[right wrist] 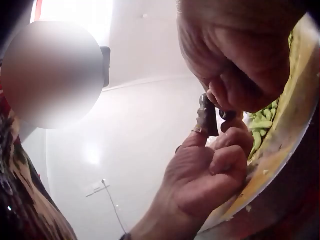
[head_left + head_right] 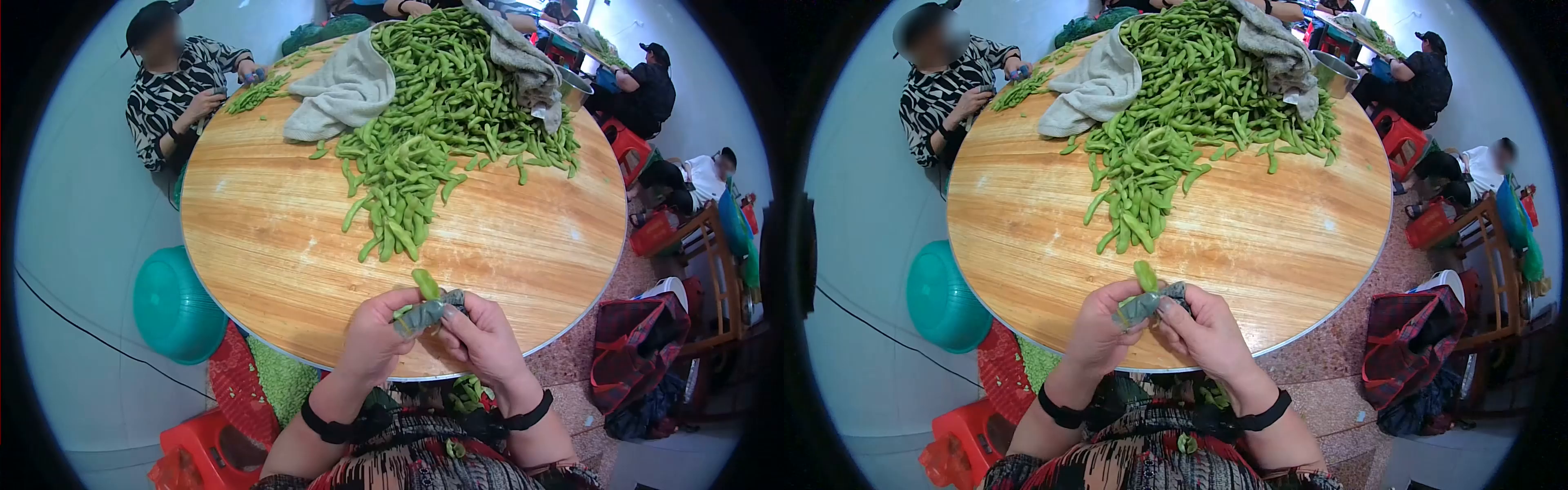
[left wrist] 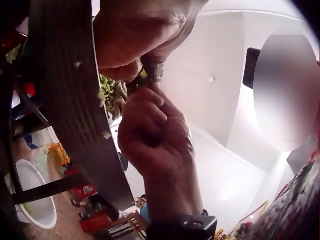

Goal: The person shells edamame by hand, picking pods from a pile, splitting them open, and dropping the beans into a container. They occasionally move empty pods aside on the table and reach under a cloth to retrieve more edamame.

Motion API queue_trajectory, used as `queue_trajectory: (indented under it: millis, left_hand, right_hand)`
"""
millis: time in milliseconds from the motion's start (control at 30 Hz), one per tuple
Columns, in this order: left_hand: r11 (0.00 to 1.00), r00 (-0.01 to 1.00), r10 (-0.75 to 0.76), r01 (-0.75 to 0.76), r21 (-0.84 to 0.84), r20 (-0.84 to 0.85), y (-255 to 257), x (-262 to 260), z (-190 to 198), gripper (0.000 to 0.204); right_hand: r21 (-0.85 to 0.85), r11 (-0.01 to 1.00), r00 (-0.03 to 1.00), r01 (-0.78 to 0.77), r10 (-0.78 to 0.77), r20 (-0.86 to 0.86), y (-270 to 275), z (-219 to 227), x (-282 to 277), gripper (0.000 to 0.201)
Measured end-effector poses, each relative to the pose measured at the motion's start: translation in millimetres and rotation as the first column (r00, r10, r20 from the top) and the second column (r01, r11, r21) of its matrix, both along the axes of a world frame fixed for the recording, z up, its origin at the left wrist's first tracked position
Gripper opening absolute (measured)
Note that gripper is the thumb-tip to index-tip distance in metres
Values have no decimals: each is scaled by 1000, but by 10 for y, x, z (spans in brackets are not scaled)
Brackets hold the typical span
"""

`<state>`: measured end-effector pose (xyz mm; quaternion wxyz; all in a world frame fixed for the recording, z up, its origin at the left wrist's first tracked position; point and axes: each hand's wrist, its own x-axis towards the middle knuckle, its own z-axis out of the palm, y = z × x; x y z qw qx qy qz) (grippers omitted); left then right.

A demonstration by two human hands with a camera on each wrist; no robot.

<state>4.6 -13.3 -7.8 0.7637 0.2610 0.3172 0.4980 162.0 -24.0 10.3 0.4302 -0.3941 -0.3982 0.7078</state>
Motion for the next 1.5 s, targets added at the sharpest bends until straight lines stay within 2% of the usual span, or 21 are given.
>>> queue_trajectory:
  millis: [67,333,433,533,600,633,700,767,833,867,900,933,1067,1133,1167,1200,1233,1267,1367,1433,1500]
  left_hand:
    - [998,998,-68,68,8,10,-1,-3,-28,18]
    - [982,974,189,-185,49,-122,-40,117,-48,14]
    - [955,914,285,-247,163,-289,-78,199,-91,13]
    - [969,965,182,-144,203,-187,-74,164,-73,10]
    - [979,989,103,-81,186,-108,-62,105,-108,8]
    - [984,1000,16,-12,177,-24,-61,88,-120,7]
    - [984,1000,-2,4,181,-10,-56,97,-117,9]
    - [983,1000,-23,21,180,8,-67,148,-68,12]
    - [993,997,70,-67,99,-32,-69,259,25,19]
    - [992,996,80,-77,101,-28,-58,313,-20,19]
    - [967,972,154,-112,230,-175,-46,362,-105,22]
    - [926,920,242,-125,356,-308,-54,381,-154,26]
    - [977,971,178,-156,145,-158,-116,280,-161,26]
    - [969,973,217,-204,142,-83,-144,263,-174,24]
    - [969,973,213,-200,142,-84,-145,246,-151,24]
    - [973,974,225,-223,55,-35,-136,225,-115,23]
    - [970,971,239,-239,-35,14,-124,204,-93,23]
    - [972,972,234,-233,-37,19,-112,194,-89,23]
    - [958,958,287,-287,18,6,-101,117,-69,22]
    - [955,923,293,-272,114,-248,-172,-68,-11,21]
    - [897,888,424,-383,220,-180,-311,-464,-7,23]
  right_hand:
    - [-20,999,999,-44,45,20,6,-23,32,18]
    - [-78,972,975,-221,219,-31,58,46,176,22]
    - [2,980,974,-200,199,111,74,-12,170,21]
    - [-15,982,980,-190,191,53,77,-25,194,18]
    - [-160,960,961,-229,198,-191,85,-33,220,17]
    - [-163,958,960,-236,203,-193,90,-28,245,17]
    - [-342,871,897,-354,212,-388,108,-18,310,17]
    - [-345,871,883,-349,182,-433,127,-46,344,16]
    - [-338,875,867,-348,162,-472,154,-73,360,16]
    - [-163,964,971,-208,184,-151,148,-92,345,16]
    - [62,990,978,-126,113,177,139,-100,315,16]
    - [407,912,919,-55,-113,378,123,-77,242,14]
    - [254,966,965,-52,-17,260,153,-63,253,11]
    - [-79,994,996,-77,73,-57,181,-55,277,10]
    - [-78,994,996,-74,69,-58,159,-35,235,10]
    - [208,978,967,2,-55,249,122,2,155,10]
    - [483,876,836,-15,-254,486,84,25,67,11]
    - [629,777,781,-15,-384,493,60,-42,-26,10]
    - [631,775,765,-17,-396,507,69,-38,-112,10]
    - [530,848,784,-1,-328,527,92,80,-33,12]
    - [331,873,875,-358,190,445,159,173,138,16]
